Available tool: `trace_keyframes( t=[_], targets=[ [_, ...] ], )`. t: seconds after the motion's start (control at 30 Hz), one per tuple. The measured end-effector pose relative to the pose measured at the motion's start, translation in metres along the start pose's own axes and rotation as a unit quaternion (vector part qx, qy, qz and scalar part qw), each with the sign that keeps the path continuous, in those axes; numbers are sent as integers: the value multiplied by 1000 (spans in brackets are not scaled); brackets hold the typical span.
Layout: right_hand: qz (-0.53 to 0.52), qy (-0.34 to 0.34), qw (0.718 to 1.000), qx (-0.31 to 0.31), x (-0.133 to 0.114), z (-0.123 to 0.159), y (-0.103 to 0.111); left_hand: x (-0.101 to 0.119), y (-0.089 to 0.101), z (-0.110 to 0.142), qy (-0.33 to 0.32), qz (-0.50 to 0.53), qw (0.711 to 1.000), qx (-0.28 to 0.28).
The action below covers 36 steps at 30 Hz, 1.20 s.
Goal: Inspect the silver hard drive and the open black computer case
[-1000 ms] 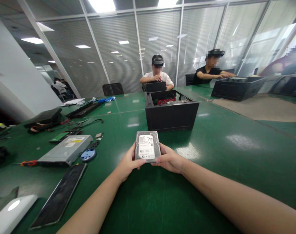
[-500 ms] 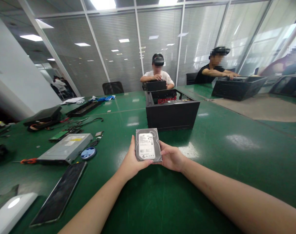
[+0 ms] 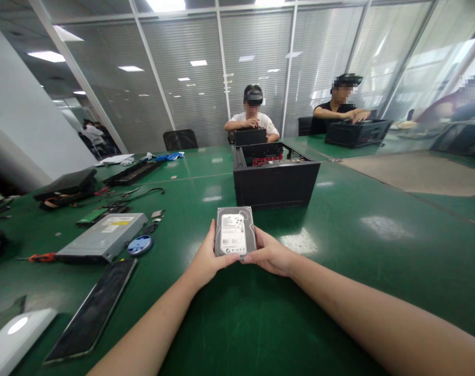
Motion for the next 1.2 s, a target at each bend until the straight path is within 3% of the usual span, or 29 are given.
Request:
trace_keyframes(
  t=[0.23, 0.57, 0.77, 0.93, 1.2],
  targets=[
    [10, -4, 1000, 9, 0, 0, 1, 11, -9, 3, -1, 34, 998, -47],
    [57, 30, 998, 16, 2, -2, 6, 12, -9, 7, -1, 14, 1000, -17],
    [41, 14, 999, -2, 3, -3, 2, 8, -9, 6, 20, 79, 997, -13],
    [0, 3, 1000, 7, 5, -3, 3, -10, 6, -2, 57, 112, 991, 48],
    [-22, -8, 1000, 8, 5, -3, 2, -25, 30, -15, 42, 163, 979, 116]
  ],
)
Point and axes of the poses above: each hand's wrist, its own z-axis away from the middle knuckle, its own y-axis out of the back of the hand, x = y × z, the point moved 10 cm from there along -z, towards the middle knuckle, and after that the axes turned 15 degrees about y, right-handed, at the moved point
